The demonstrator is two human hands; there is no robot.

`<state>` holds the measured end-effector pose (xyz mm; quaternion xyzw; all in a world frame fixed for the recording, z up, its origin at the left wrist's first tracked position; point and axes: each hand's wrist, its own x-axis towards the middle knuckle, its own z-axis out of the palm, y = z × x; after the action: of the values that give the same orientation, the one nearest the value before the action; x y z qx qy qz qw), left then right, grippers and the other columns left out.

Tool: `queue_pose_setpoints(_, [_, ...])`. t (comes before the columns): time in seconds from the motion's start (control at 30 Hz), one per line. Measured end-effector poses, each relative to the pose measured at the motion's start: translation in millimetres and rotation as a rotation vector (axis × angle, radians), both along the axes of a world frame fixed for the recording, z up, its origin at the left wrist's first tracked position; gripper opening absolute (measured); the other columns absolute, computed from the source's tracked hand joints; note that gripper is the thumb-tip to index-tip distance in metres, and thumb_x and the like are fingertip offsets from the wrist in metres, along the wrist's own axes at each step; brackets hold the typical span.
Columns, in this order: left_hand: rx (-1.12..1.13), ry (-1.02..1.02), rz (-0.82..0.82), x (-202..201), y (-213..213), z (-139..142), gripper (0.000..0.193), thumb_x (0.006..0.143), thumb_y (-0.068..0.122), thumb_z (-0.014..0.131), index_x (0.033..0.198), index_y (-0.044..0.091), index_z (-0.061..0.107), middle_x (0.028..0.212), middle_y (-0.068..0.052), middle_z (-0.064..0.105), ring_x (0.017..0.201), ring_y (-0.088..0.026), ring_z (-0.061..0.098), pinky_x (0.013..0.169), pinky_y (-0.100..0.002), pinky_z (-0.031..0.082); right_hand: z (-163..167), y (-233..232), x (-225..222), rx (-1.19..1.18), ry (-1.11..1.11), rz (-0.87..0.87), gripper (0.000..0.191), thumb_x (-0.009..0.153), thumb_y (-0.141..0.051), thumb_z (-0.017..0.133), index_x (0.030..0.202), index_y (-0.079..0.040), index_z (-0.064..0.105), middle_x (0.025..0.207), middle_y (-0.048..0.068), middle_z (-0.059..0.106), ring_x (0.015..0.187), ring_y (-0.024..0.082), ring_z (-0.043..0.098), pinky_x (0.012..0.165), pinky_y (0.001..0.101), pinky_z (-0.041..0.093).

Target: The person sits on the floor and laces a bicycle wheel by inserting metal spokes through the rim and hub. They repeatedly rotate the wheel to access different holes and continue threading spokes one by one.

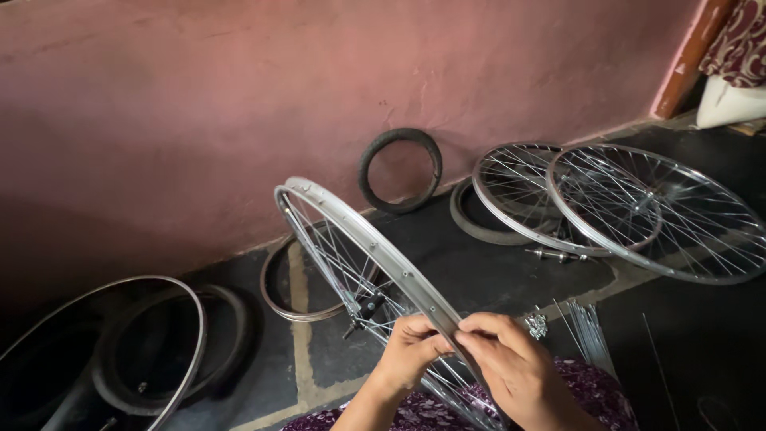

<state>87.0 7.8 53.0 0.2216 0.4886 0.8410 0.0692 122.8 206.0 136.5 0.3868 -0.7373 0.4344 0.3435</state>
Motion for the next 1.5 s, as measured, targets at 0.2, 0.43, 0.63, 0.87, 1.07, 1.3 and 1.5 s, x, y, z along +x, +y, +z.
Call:
queue_pose_setpoints(0.2, [-0.049,-0.008,0.017,5,14,2,0.016,0.09,0.006,0.078,0.104,-0.001,0.075,0.099,-0.006,0.075,0.091,-0.013,0.069,0.085,-0.028,0.056,-9,15,1,-0.051,-0.037,-0.016,0.022,0.083,0.008,0.071,0.104,0.003,0.071,0.108,0.012,0.07,0.084,0.02,0.074,0.068,0.0265,0.061])
queue_pose_setpoints(0.43, [-0.072,-0.022,0.043,5,19,6,0.017,0.089,0.005,0.08,0.104,-0.001,0.076,0.096,-0.007,0.075,0.088,-0.014,0.068,0.082,-0.029,0.056,-10,24,-2,-0.082,-0.006,0.036,0.022,0.083,0.009,0.07,0.104,0.004,0.07,0.109,0.013,0.07,0.09,0.021,0.074,0.073,0.0272,0.062])
queue_pose_setpoints(0.63, [-0.085,-0.016,0.048,6,21,9,0.019,0.088,0.007,0.081,0.104,-0.001,0.076,0.097,-0.006,0.075,0.09,-0.014,0.069,0.084,-0.029,0.056,-5,20,1,-0.049,0.106,-0.048,0.024,0.081,0.008,0.072,0.105,0.005,0.07,0.109,0.012,0.069,0.093,0.023,0.074,0.078,0.0288,0.062])
queue_pose_setpoints(0.87, [-0.044,-0.031,0.054,5,23,7,0.02,0.087,0.009,0.081,0.104,-0.001,0.076,0.098,-0.006,0.076,0.091,-0.015,0.07,0.086,-0.03,0.057,-5,16,1,-0.023,0.142,-0.084,0.025,0.082,0.006,0.075,0.106,0.004,0.069,0.108,0.011,0.069,0.093,0.022,0.072,0.078,0.0298,0.061])
queue_pose_setpoints(1.07, [-0.072,0.014,0.062,4,23,3,0.02,0.089,0.009,0.081,0.105,0.0,0.076,0.098,-0.006,0.075,0.091,-0.014,0.069,0.086,-0.03,0.056,-14,17,1,-0.044,0.152,-0.089,0.026,0.082,0.008,0.073,0.107,0.005,0.068,0.11,0.013,0.068,0.091,0.023,0.071,0.075,0.0299,0.06])
queue_pose_setpoints(1.3, [-0.052,0.004,0.058,2,23,0,0.02,0.089,0.011,0.08,0.105,0.0,0.075,0.099,-0.005,0.075,0.092,-0.013,0.069,0.086,-0.029,0.056,-10,15,2,0.015,0.184,-0.138,0.022,0.082,0.007,0.072,0.104,0.006,0.068,0.107,0.013,0.069,0.09,0.023,0.072,0.074,0.031,0.06])
queue_pose_setpoints(1.5, [-0.049,0.003,0.038,1,23,2,0.019,0.093,0.011,0.08,0.106,-0.001,0.076,0.099,-0.005,0.075,0.091,-0.013,0.067,0.085,-0.028,0.055,-3,15,4,0.064,0.18,-0.072,0.019,0.086,0.003,0.073,0.104,0.008,0.069,0.108,0.012,0.067,0.094,0.023,0.073,0.08,0.0301,0.062])
